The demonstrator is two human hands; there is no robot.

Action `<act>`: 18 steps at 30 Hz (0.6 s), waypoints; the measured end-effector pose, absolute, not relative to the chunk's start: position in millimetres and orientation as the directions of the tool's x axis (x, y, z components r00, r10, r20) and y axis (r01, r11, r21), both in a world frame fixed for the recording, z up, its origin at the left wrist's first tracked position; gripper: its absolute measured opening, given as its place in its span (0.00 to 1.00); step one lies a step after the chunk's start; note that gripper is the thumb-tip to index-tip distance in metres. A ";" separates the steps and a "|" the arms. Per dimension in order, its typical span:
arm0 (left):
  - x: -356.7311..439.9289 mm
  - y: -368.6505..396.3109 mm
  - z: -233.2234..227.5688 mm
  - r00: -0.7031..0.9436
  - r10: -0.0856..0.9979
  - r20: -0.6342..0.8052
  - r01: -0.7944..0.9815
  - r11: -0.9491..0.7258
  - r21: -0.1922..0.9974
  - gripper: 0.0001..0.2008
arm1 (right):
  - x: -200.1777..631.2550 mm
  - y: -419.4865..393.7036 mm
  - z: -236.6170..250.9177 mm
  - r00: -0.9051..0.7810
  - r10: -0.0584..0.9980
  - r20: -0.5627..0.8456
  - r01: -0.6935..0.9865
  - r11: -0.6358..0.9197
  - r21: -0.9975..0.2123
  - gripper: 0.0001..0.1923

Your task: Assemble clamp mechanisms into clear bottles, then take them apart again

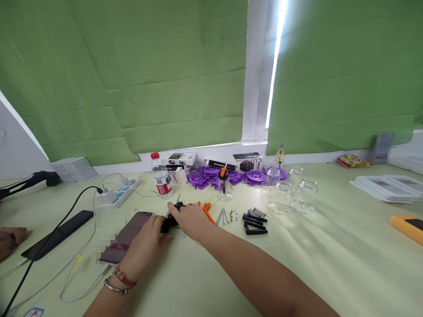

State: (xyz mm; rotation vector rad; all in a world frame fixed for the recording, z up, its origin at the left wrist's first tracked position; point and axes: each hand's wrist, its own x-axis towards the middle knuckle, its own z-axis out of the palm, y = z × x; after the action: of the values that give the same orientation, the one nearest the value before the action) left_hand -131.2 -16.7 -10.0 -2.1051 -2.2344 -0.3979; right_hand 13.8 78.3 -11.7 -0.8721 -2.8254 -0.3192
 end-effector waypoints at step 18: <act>-132.9 -15.4 -11.1 -0.076 0.978 0.193 0.984 0.043 0.171 0.21 | 80.7 116.3 3.2 -0.358 0.761 0.541 0.635 0.623 -0.457 0.20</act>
State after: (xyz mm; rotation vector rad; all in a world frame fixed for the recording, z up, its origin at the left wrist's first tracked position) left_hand -132.9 -15.4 -11.1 -2.1194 -2.2515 -0.4038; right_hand 80.7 116.3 3.2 -1.0901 -2.0986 0.2166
